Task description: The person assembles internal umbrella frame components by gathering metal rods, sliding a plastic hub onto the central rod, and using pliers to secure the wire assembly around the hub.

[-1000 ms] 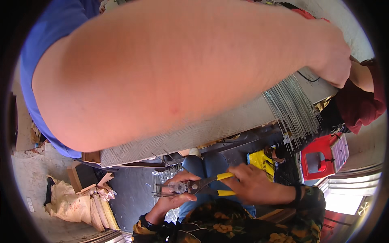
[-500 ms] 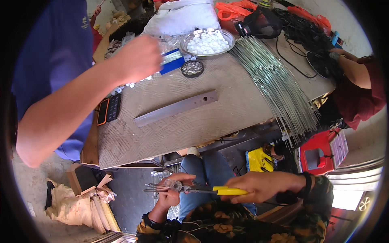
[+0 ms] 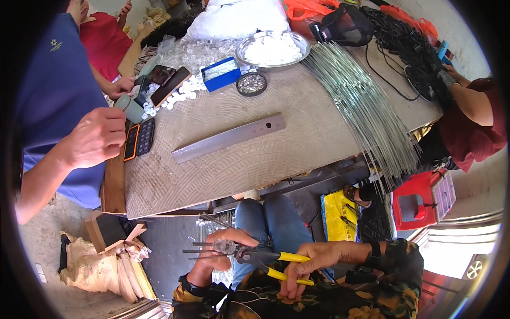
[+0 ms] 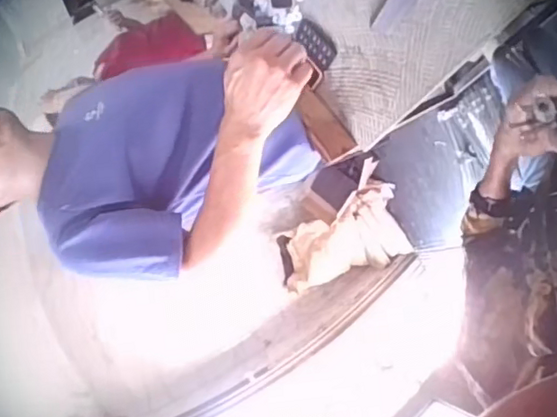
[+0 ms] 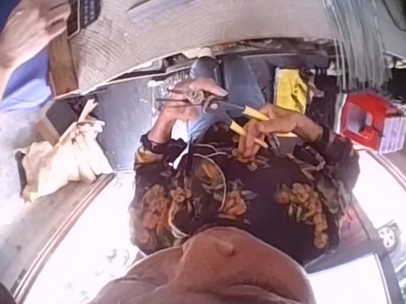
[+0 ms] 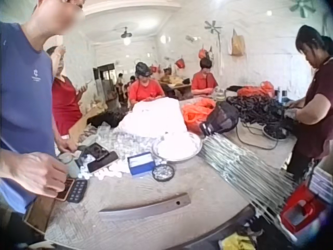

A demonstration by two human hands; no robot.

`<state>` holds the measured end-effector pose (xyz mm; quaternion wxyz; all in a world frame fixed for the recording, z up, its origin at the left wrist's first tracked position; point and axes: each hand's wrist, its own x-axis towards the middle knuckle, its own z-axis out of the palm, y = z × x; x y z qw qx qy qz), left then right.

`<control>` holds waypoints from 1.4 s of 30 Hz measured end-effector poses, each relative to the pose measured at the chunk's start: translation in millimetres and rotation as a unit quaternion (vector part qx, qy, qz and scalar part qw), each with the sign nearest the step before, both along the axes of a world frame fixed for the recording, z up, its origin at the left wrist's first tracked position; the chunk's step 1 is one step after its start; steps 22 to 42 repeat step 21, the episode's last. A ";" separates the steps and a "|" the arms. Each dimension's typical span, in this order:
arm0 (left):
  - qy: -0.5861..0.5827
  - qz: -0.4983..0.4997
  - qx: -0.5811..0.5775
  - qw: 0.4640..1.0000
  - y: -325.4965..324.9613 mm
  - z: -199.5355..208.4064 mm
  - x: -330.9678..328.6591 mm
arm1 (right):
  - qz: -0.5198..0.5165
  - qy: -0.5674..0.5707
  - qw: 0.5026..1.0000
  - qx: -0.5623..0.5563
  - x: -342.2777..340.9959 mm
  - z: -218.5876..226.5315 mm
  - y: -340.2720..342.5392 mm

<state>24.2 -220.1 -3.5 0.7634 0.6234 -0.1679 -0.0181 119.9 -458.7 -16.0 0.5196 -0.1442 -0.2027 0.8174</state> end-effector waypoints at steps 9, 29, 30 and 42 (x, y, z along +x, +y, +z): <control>0.004 0.042 0.102 0.994 0.2 2.2 -9.9 | -0.110 -0.425 0.898 0.001 23.3 55.6 -1.7; 0.017 0.131 0.113 0.985 -9.3 2.3 -11.4 | -0.272 -0.949 0.139 0.071 -1.9 38.8 11.0; 0.017 0.131 0.113 0.985 -9.3 2.3 -11.4 | -0.272 -0.949 0.139 0.071 -1.9 38.8 11.0; 0.017 0.131 0.113 0.985 -9.3 2.3 -11.4 | -0.272 -0.949 0.139 0.071 -1.9 38.8 11.0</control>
